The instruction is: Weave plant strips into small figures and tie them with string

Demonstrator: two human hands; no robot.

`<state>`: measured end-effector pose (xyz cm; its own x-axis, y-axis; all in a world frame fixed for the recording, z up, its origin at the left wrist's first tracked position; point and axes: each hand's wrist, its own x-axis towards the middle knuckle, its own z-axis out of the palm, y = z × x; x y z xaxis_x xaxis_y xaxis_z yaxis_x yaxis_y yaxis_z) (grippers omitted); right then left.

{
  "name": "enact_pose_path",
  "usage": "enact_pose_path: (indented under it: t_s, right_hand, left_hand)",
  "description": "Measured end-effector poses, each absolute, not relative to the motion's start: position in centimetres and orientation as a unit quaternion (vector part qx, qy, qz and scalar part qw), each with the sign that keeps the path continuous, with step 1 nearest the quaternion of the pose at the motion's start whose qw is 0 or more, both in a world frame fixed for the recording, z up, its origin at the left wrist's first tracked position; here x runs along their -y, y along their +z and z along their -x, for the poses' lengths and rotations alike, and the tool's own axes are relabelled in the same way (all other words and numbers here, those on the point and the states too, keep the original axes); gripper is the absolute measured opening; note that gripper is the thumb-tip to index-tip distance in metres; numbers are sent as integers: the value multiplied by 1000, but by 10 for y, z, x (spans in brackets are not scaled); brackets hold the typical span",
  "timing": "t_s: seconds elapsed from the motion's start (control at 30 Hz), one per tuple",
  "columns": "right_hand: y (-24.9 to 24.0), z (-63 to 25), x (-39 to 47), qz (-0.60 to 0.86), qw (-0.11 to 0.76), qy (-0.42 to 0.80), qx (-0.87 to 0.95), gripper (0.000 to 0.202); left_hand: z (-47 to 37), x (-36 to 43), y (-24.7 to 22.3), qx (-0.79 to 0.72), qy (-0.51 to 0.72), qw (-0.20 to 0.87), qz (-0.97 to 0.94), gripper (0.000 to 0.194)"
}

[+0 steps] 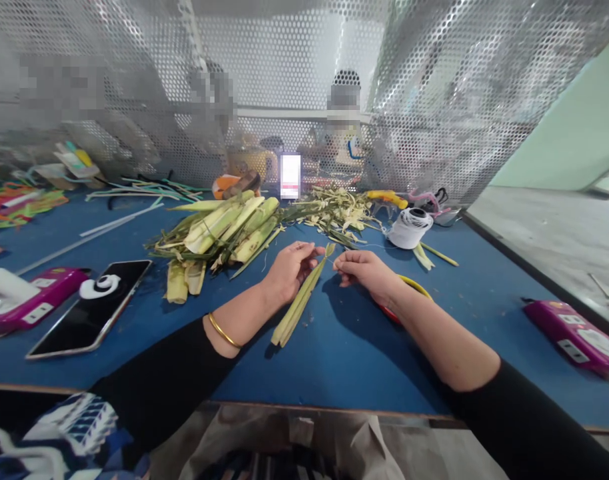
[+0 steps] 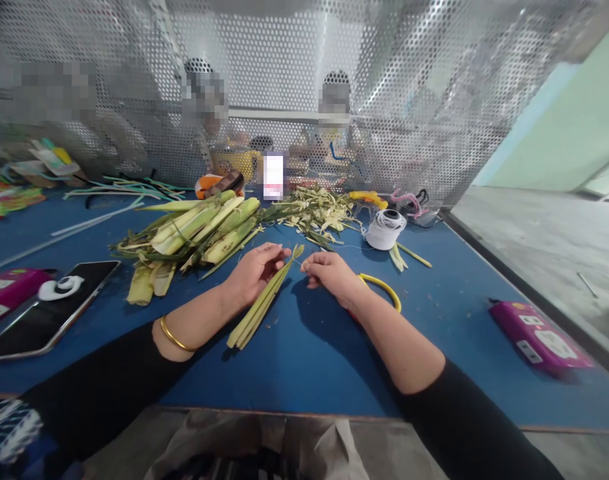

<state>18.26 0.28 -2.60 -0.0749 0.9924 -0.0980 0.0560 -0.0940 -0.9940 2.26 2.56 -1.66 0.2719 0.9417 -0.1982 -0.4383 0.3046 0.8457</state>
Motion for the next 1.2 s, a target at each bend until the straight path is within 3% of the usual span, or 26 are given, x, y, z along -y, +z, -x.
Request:
enact_pose_path:
  t_s: [0.13, 0.4, 0.67, 0.77, 0.9, 1.1, 1.2]
  right_hand:
    - [-26, -180, -2, 493, 479, 514, 513, 16]
    - [-27, -169, 8, 408, 518, 256, 707, 11]
    - [-28, -167, 9, 375, 489, 430, 660, 13]
    - [-28, -167, 8, 377, 469, 447, 661, 14]
    - [-29, -168, 7, 389, 503, 442, 633, 19]
    - [-25, -177, 2, 441, 596, 388, 547, 24]
    - [-23, -178, 2, 464, 609, 367, 529, 25]
  left_hand:
    - [-22, -25, -18, -346, 469, 732, -353, 18]
    - [-23, -26, -23, -362, 444, 730, -373, 22]
    - [-22, -27, -24, -362, 424, 728, -399, 21]
    - [-21, -28, -23, -374, 441, 712, -398, 20]
    - [-20, -29, -23, -398, 435, 709, -388, 15]
    - [-14, -37, -19, -523, 517, 561, -379, 6]
    - [-14, -31, -16, -509, 545, 430, -510, 4]
